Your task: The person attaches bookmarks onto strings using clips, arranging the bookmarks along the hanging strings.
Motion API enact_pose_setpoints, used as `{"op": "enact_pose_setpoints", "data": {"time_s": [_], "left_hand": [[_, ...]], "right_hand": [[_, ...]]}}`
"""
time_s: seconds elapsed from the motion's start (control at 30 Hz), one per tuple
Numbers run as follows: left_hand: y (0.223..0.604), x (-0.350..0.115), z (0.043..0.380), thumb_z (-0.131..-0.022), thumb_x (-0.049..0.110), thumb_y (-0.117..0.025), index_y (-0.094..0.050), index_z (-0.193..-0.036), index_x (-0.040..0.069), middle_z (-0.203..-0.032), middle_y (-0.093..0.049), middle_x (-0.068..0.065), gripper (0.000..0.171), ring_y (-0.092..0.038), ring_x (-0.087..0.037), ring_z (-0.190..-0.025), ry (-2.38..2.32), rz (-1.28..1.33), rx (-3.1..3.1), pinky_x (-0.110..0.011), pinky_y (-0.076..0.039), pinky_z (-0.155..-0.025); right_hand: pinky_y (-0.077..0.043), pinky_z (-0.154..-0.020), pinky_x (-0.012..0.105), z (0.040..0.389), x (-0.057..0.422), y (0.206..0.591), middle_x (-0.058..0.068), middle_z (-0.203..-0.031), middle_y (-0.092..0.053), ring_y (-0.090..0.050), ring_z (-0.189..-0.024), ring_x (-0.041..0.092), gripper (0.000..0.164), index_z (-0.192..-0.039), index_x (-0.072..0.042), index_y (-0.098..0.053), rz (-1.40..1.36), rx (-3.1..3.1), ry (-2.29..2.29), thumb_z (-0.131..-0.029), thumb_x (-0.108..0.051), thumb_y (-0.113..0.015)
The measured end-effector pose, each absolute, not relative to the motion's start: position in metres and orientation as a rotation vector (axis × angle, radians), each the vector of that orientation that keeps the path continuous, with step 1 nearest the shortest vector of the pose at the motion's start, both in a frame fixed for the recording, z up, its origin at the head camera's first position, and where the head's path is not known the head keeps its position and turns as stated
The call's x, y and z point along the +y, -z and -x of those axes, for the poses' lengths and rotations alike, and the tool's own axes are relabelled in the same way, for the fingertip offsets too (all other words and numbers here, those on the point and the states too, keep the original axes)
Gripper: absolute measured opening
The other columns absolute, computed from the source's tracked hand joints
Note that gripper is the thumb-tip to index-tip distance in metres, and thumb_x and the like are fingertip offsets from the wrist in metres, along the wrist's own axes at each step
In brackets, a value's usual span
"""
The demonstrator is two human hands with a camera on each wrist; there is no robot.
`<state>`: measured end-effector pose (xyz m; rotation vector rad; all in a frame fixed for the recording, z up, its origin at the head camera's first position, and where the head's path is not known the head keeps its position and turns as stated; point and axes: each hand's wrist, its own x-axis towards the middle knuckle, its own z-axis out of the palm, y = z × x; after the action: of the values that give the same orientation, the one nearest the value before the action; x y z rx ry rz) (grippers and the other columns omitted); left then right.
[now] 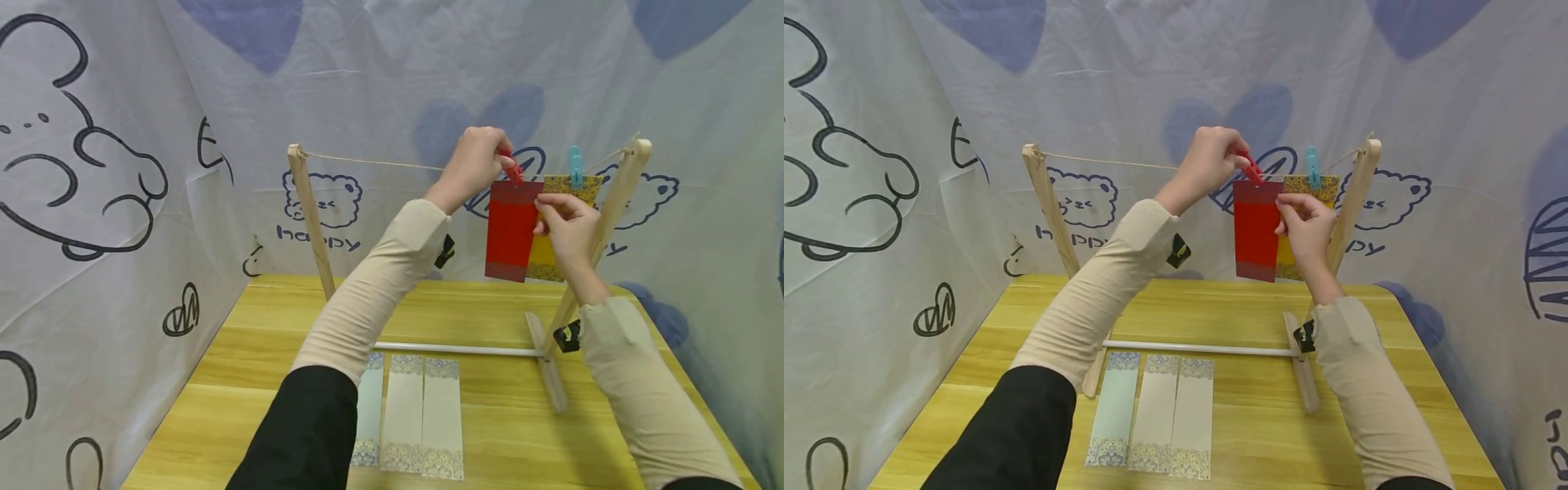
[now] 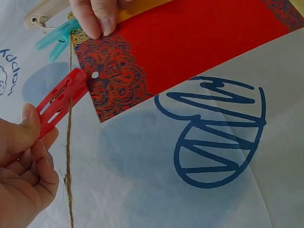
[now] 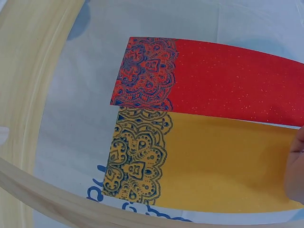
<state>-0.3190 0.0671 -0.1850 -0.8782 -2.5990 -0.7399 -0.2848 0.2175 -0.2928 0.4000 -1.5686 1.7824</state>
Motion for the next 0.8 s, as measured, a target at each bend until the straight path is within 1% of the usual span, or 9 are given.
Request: {"op": "enact_pose_setpoints", "data": {"time_s": [0.3, 0.47, 0.57, 0.7, 0.8], "left_hand": [[0.1886, 0.0678, 0.32, -0.089, 0.011, -0.055, -0.065, -0.099, 0.005, -0.094, -0.062, -0.003, 0.015, -0.056, -0.011, -0.083, 0.719, 0.908, -2.599, -0.015, -0.045, -0.07], [0.1899, 0.0697, 0.3198, -0.089, 0.008, -0.054, -0.066, -0.096, 0.005, -0.088, -0.064, -0.002, 0.014, -0.058, -0.01, -0.079, 0.743, 0.943, -2.62, -0.014, -0.046, -0.068], [0.1895, 0.0704, 0.3189, -0.089, 0.006, -0.053, -0.066, -0.097, 0.004, -0.088, -0.065, -0.002, 0.015, -0.059, -0.01, -0.079, 0.749, 0.948, -2.634, -0.015, -0.046, -0.066], [0.1894, 0.0706, 0.318, -0.089, 0.004, -0.053, -0.066, -0.091, 0.003, -0.088, -0.064, -0.002, 0.013, -0.058, -0.01, -0.077, 0.753, 0.956, -2.654, -0.015, -0.044, -0.06], [0.1896, 0.0701, 0.3177, -0.089, 0.006, -0.054, -0.065, -0.088, 0.004, -0.087, -0.063, -0.002, 0.011, -0.057, -0.011, -0.075, 0.756, 0.966, -2.688, -0.016, -0.043, -0.059]], "right_hand": [[-0.043, -0.043, 0.015, 0.283, 0.2162, 0.2894, 0.004, -0.069, -0.064, -0.048, -0.039, 0.01, 0.011, -0.085, 0.018, -0.062, -0.401, -1.546, -1.78, -0.081, 0.008, -0.06], [-0.044, -0.044, 0.015, 0.2827, 0.2167, 0.2895, 0.004, -0.069, -0.064, -0.048, -0.039, 0.011, 0.01, -0.085, 0.015, -0.063, -0.375, -1.562, -1.771, -0.08, 0.007, -0.06], [-0.044, -0.044, 0.015, 0.282, 0.2164, 0.2891, 0.004, -0.07, -0.064, -0.048, -0.039, 0.01, 0.011, -0.085, 0.016, -0.063, -0.382, -1.565, -1.767, -0.08, 0.007, -0.06], [-0.046, -0.049, 0.015, 0.2802, 0.2147, 0.2881, 0.003, -0.07, -0.064, -0.052, -0.044, 0.011, 0.011, -0.086, 0.019, -0.061, -0.405, -1.568, -1.753, -0.081, 0.009, -0.059], [-0.048, -0.054, 0.015, 0.2787, 0.2132, 0.2883, 0.002, -0.072, -0.064, -0.057, -0.05, 0.01, 0.011, -0.087, 0.017, -0.062, -0.399, -1.582, -1.725, -0.081, 0.009, -0.058]]}}
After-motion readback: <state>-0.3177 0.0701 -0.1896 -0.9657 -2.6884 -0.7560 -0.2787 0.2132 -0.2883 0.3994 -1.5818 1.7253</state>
